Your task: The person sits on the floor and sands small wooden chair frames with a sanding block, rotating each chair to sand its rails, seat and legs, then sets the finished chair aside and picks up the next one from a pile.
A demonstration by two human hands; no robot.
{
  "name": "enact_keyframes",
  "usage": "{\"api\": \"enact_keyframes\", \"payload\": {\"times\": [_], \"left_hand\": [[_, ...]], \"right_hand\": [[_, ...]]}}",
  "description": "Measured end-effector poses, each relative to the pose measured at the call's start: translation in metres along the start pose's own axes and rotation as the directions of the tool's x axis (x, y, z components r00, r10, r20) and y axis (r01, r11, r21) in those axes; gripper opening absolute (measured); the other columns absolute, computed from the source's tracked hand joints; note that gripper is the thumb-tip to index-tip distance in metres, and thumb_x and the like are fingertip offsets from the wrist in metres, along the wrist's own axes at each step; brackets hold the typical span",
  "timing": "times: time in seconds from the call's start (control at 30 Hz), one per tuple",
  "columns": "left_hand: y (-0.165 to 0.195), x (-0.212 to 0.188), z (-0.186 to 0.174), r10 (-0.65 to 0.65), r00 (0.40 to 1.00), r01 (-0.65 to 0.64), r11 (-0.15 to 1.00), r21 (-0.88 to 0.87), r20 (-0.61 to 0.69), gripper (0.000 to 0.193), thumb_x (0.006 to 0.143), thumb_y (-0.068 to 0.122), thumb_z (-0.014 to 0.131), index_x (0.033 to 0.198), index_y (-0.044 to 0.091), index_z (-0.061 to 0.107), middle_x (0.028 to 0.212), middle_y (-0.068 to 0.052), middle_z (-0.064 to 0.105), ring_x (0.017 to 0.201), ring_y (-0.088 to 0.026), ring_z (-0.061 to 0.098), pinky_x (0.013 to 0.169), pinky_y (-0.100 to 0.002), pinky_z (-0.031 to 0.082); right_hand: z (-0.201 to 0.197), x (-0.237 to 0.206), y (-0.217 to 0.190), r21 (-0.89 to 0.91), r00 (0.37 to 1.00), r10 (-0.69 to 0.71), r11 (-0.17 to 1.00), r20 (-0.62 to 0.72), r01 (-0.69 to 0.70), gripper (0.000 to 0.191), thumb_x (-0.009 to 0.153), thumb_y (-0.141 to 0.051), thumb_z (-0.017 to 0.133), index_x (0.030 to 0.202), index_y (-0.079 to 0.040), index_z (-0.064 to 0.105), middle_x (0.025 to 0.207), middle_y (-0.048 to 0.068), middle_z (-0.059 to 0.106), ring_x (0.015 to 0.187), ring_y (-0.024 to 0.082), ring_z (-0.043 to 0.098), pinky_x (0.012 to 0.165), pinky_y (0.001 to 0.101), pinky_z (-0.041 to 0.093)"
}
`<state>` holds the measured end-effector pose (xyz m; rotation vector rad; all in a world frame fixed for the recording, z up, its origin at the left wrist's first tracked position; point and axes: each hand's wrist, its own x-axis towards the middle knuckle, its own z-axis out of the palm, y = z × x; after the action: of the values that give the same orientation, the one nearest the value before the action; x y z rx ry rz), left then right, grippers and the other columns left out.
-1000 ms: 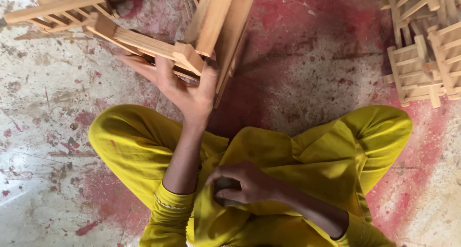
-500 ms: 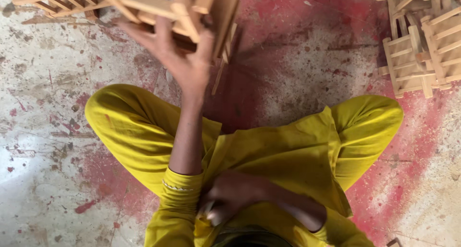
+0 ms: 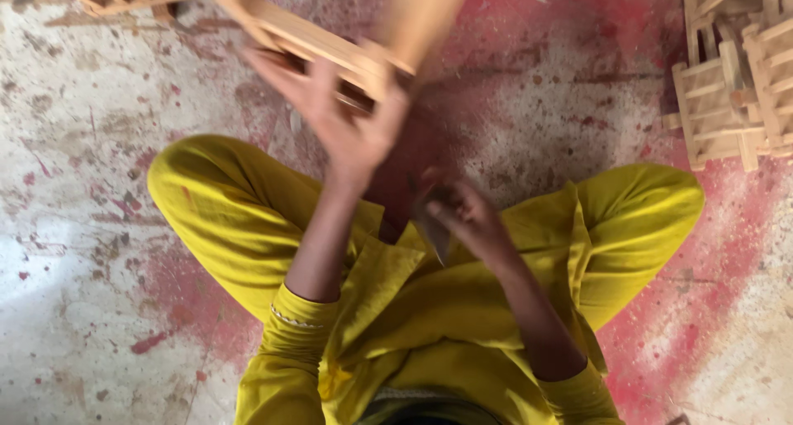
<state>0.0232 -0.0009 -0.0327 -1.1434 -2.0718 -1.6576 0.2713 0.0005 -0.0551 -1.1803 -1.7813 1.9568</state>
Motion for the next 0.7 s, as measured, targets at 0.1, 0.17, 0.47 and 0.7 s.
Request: {"api": "enact_keyframes", "payload": {"times": [0.1, 0.17, 0.47, 0.7], "left_hand": [[0.020, 0.009, 0.003, 0.112, 0.992, -0.100, 0.976, -0.191, 0.051, 0.060, 0.078, 0.036, 0.082, 0.117, -0.003, 0.058, 0.162, -0.038, -0.005, 0.158, -0.055, 0.005, 0.128, -0.066, 0.011], [0.027, 0.020, -0.005, -0.050, 0.979, 0.087, 0.979, -0.182, 0.199, 0.048, 0.071, 0.042, 0.081, 0.098, 0.006, 0.065, 0.142, -0.035, 0.020, 0.141, -0.051, 0.027, 0.116, -0.062, 0.027], [0.026, 0.049, -0.031, -0.010, 0.982, 0.044, 0.983, -0.176, 0.187, 0.046, 0.067, 0.035, 0.075, 0.099, 0.004, 0.062, 0.113, -0.019, 0.053, 0.135, -0.043, 0.038, 0.129, -0.060, 0.004], [0.017, 0.043, -0.028, -0.046, 0.987, 0.086, 0.962, -0.260, 0.155, 0.048, 0.072, 0.036, 0.077, 0.104, 0.005, 0.061, 0.160, -0.035, 0.023, 0.149, -0.044, 0.026, 0.128, -0.053, 0.016]], "right_hand": [[-0.017, 0.014, -0.029, 0.347, 0.986, -0.031, 0.934, -0.161, 0.086, 0.035, 0.092, -0.010, 0.072, 0.127, -0.010, 0.068, 0.105, 0.003, 0.074, 0.090, 0.012, 0.069, 0.070, 0.0298, 0.057], [-0.028, 0.020, -0.052, 0.232, 0.891, -0.211, 0.918, -0.403, 0.322, 0.027, 0.096, -0.003, 0.074, 0.123, -0.006, 0.071, 0.090, 0.002, 0.068, 0.079, 0.010, 0.063, 0.069, 0.0287, 0.058], [-0.006, 0.077, -0.124, -0.771, 0.409, -0.886, 0.413, -0.218, 0.485, 0.025, 0.096, 0.006, 0.073, 0.104, -0.017, 0.078, 0.115, -0.005, 0.078, 0.120, 0.018, 0.068, 0.102, 0.0372, 0.059], [0.020, 0.093, -0.107, -0.839, 0.460, -0.880, 0.338, -0.120, 0.426, 0.018, 0.092, -0.015, 0.074, 0.107, -0.019, 0.083, 0.118, -0.004, 0.074, 0.108, 0.024, 0.055, 0.088, 0.0397, 0.048]]}}
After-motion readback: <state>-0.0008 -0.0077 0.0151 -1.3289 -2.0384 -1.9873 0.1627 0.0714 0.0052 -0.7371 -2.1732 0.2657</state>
